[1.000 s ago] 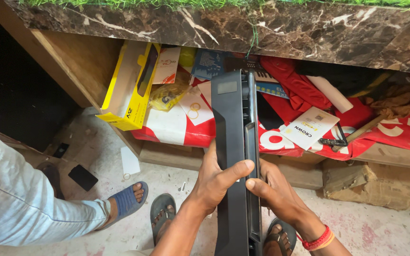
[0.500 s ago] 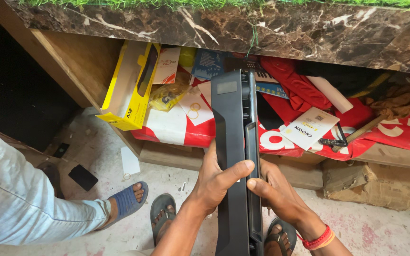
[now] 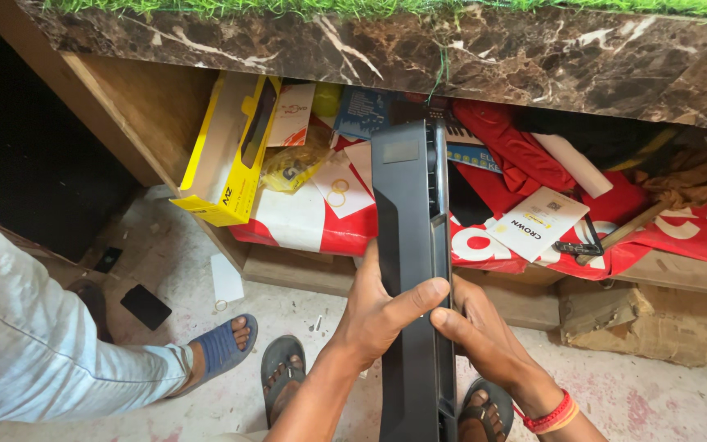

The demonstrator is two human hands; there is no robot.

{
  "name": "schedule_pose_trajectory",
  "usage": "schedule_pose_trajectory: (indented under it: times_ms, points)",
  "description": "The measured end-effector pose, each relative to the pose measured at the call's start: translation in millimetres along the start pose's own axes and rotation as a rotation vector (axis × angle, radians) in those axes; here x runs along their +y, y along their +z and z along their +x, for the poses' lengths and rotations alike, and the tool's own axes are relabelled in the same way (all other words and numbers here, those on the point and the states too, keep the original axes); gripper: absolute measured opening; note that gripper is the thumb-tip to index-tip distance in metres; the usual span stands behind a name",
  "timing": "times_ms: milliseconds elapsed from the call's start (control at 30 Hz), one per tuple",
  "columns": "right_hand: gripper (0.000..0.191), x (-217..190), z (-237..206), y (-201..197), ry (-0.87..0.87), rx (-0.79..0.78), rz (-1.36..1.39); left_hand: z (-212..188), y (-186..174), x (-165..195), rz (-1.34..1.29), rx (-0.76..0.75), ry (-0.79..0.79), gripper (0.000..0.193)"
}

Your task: The person holds a black soundbar speaker, pries open its plastic casing, and separates the two housing halves to expose the internal components and a green circuit board. They disconnect a wire from the board, manipulate the board and its connections, then align the casing halves back together and press them closed.

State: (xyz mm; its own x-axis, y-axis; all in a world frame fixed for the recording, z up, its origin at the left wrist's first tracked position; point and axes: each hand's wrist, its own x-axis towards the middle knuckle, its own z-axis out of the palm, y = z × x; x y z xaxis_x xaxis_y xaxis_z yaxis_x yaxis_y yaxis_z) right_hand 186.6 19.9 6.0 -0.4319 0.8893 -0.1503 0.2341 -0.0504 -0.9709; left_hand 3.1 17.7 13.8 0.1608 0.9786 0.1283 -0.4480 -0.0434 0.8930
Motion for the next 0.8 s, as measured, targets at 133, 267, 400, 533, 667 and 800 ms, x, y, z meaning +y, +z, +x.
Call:
schedule_pose_trajectory:
  times_ms: [133, 267, 400, 533, 667, 800]
  points:
    - [0.091, 7.0, -0.2, -2.8, -0.04, 0.006, -0.016, 0.5, 0.6, -0.6, -0.002, -0.009, 0.009, 0.077]
    - [0.088, 15.4, 1.6, -4.0, 0.002, 0.031, -0.054, -0.6, -1.1, 0.2, 0.02, -0.008, 0.025, 0.078]
    - [0.084, 16.6, 0.3, -4.3, 0.044, 0.043, -0.076, 0.0, -1.5, 0.0, 0.054, 0.0, 0.046, 0.076]
    - [0.083, 11.6, 0.7, -3.5, -0.034, 0.054, -0.137, 0.0, -2.3, -0.1, 0.092, 0.015, 0.025, 0.077]
    - [0.085, 8.2, 1.7, -1.9, -0.073, 0.031, -0.117, -0.5, -2.2, 0.0, 0.083, 0.02, -0.008, 0.076]
    - [0.084, 8.1, 1.7, -1.7, -0.048, 0.038, -0.139, -0.7, -2.4, 0.2, 0.079, 0.019, 0.007, 0.075]
